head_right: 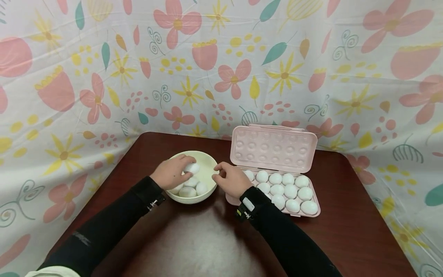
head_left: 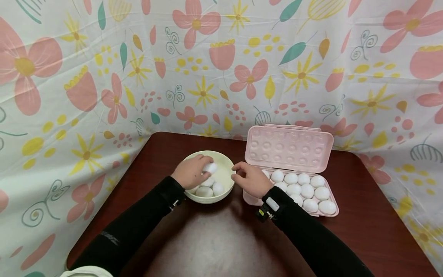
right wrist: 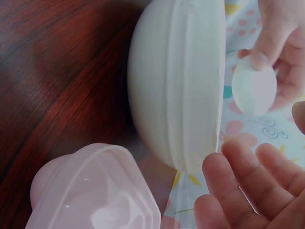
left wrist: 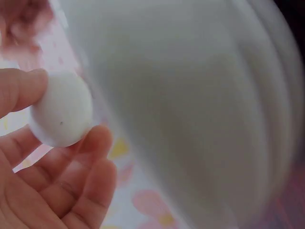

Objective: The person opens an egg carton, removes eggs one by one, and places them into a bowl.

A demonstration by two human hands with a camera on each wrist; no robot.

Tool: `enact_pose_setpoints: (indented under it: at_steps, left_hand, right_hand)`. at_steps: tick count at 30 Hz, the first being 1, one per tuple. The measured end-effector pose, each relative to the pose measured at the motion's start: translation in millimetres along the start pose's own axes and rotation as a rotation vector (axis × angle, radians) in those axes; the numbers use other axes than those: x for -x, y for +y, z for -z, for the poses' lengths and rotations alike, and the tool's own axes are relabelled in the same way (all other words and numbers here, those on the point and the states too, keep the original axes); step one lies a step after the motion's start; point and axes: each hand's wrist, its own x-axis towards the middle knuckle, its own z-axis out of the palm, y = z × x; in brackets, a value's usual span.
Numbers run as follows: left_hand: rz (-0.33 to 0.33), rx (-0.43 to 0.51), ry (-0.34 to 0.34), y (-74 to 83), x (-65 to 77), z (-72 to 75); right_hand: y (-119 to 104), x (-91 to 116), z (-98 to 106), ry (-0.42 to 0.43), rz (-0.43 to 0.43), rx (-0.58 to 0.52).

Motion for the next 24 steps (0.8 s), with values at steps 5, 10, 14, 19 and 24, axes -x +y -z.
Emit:
enact_pose_setpoints:
  at_steps: [5, 10, 14, 19, 24]
  left_hand:
    - [0.067, -0.079, -0.052, -21.8, 0.8, 3.5]
    - [0.078, -0.175, -0.094, -32.4, 0.9, -3.1]
    - [0.09, -0.208, -0.141, -34.5, 1.1, -8.2]
    - [0.119, -0.208, -0.179, -37.5, -1.8, -16.1]
    - [0.153, -0.189, -0.214, -40.3, -6.0, -23.5]
  right_hand:
    - [4.0, 1.2, 1.4, -0.008, -0.025, 0.011]
    - [8.2, 2.2, 2.5, -0.01, -0.027, 0.016]
    - [11.4, 2.2, 2.4, -0.004, -0.02, 0.012]
    - [13.7, 3.5, 3.0, 0.01, -0.014, 0.012]
    - [13.8, 5.5, 3.7, 0.013, -0.035, 0.019]
